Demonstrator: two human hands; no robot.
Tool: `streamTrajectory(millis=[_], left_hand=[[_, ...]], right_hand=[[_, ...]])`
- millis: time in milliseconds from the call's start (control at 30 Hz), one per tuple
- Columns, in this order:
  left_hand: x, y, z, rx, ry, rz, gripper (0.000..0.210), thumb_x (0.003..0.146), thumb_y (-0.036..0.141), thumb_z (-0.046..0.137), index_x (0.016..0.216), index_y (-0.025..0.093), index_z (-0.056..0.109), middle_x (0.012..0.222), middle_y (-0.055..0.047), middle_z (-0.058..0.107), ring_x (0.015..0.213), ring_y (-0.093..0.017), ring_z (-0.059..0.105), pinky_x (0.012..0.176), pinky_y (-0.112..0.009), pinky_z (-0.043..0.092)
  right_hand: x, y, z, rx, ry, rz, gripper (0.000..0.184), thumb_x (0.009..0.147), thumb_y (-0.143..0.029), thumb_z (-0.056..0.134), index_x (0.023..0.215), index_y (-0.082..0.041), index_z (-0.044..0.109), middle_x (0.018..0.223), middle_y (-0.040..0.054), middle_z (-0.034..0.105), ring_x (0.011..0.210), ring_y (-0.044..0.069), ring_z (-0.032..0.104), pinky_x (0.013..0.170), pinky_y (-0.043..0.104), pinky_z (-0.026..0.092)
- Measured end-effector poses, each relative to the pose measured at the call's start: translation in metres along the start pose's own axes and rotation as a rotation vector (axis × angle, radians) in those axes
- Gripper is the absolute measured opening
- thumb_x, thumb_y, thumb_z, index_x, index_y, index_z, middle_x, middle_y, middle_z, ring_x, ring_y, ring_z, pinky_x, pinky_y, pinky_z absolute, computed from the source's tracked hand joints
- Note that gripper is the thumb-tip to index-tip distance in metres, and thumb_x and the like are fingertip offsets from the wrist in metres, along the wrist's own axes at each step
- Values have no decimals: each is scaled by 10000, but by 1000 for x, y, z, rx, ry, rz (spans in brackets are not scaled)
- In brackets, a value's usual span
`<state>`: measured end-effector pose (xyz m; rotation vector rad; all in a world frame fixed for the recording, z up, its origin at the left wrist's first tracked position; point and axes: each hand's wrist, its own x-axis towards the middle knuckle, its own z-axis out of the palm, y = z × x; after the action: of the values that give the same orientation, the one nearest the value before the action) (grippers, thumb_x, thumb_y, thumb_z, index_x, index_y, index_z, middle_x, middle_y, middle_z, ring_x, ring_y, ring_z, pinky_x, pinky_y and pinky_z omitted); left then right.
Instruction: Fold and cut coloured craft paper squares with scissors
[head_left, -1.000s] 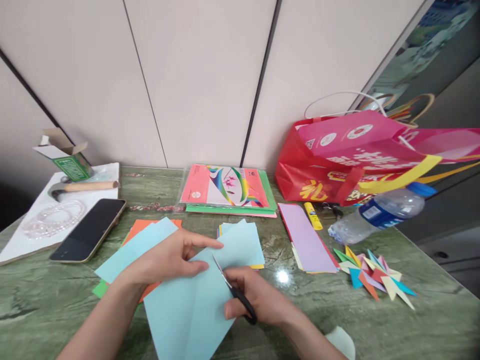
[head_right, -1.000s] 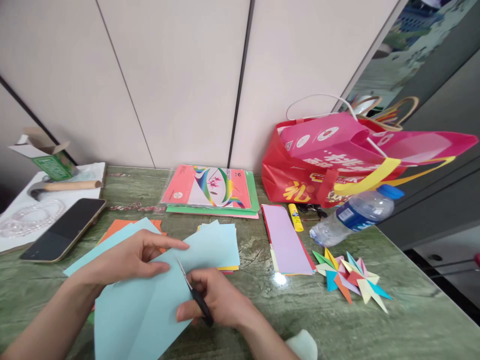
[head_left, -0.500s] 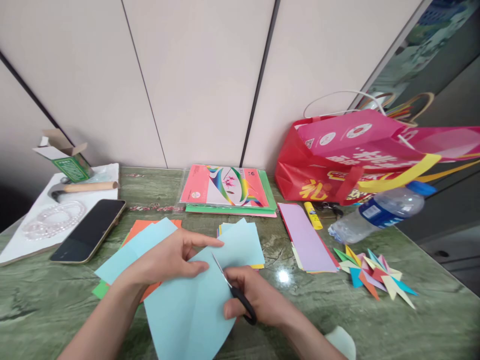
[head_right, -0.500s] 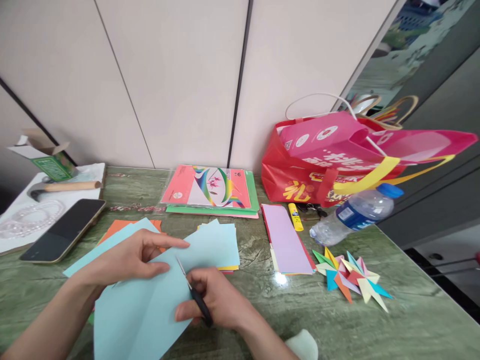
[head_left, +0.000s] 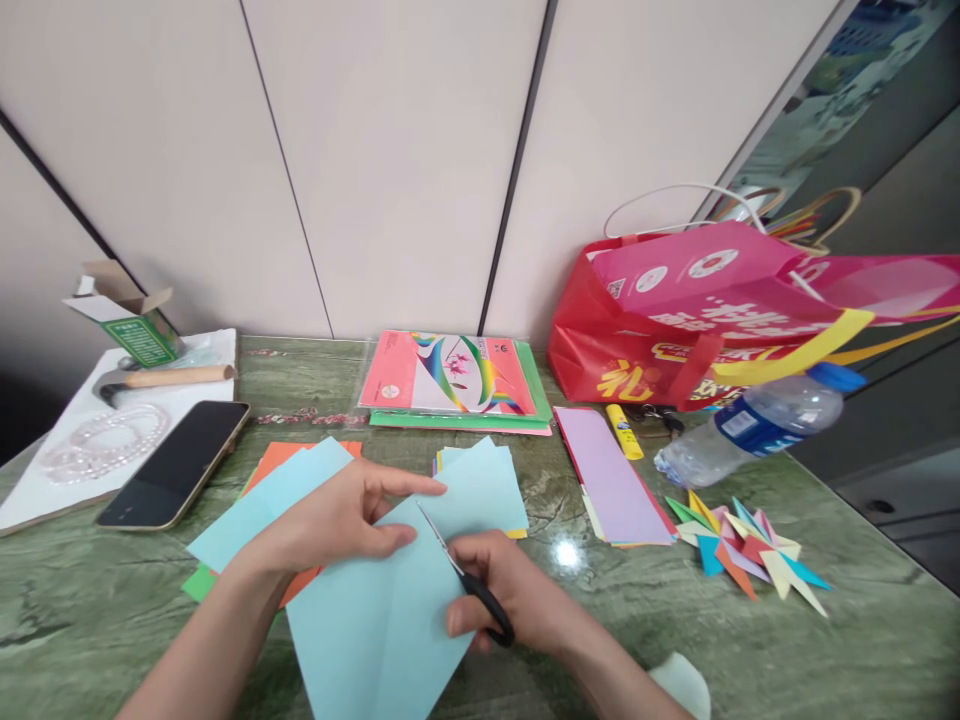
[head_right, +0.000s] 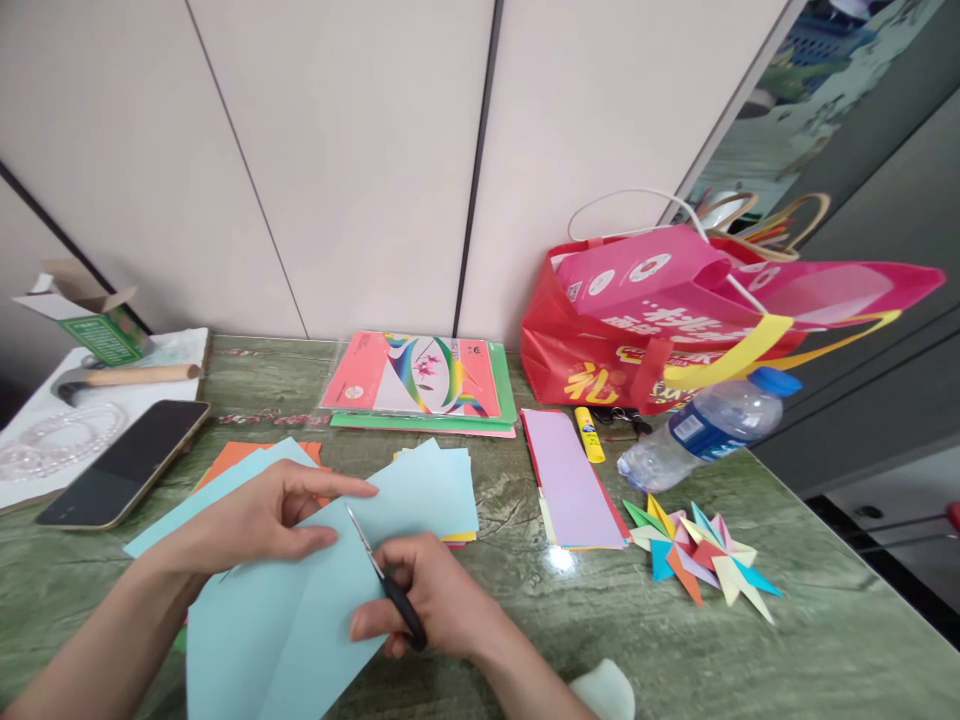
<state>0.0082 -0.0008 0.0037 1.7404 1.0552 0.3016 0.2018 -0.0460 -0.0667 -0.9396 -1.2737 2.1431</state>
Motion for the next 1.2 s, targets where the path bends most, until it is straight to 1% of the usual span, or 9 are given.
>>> streamTrajectory(millis=[233,367,433,600,700,800,933,1033,1200], left_hand=[[0,0,1,42,-14,8,431,685,197,555,1115,177,588,461,102,166,427,-53,150,389,-201,112],[0,-1,2,54,-16,6,438,683,198,554,1120,176,584,453,106,169,416,-50,147,385,-203,107],[0,-1,2,58,-9,11,438,682,199,556,1119,177,584,451,107,172,414,-49,147,385,-203,106],[0,-2,3,15,-37,0,449,688,201,554,1136,169,572,464,103,180,426,-51,157,390,-203,115],[0,-3,4,-8,-49,6,452,690,202,554,1140,166,567,475,100,177,432,-51,158,393,-202,119],[0,-2,4,5,-46,6,455,689,206,557,1142,172,566,476,100,179,432,-52,159,392,-204,116],[-1,-2,4,24,-39,6,451,689,206,558,1139,179,569,472,100,178,432,-53,159,392,-204,116],[0,-2,4,22,-35,11,451,686,211,564,1136,182,569,479,99,178,434,-53,164,391,-201,119],[0,-2,2,48,-22,13,453,686,229,572,1137,184,567,479,98,179,429,-54,169,385,-193,122]], right_hand=[[0,0,1,4,-1,-10,499,451,-489,776,689,-123,536,576,-29,542,463,64,475,400,161,380],[0,-2,1,-2,5,3,514,445,-500,773,702,-119,542,524,-47,509,413,48,431,368,151,333],[0,-2,1,0,8,2,512,454,-498,771,711,-118,545,526,-43,510,419,56,439,372,156,332],[2,1,2,32,-14,-49,482,458,-464,786,706,-124,552,634,-19,545,563,101,495,486,200,401],[2,2,2,47,-25,-58,475,455,-454,791,701,-126,550,631,-22,541,584,106,496,518,210,410],[2,2,2,42,-16,-48,481,458,-467,785,692,-126,541,600,-26,535,537,98,494,478,200,400],[1,2,0,14,0,-6,509,454,-496,775,706,-119,543,544,-40,512,430,60,443,382,166,346],[0,2,-1,6,2,0,495,472,-494,769,708,-119,547,513,-48,497,413,53,433,358,152,320],[0,2,-3,-7,16,-28,470,498,-481,763,707,-120,546,504,-46,511,391,51,448,350,149,348]])
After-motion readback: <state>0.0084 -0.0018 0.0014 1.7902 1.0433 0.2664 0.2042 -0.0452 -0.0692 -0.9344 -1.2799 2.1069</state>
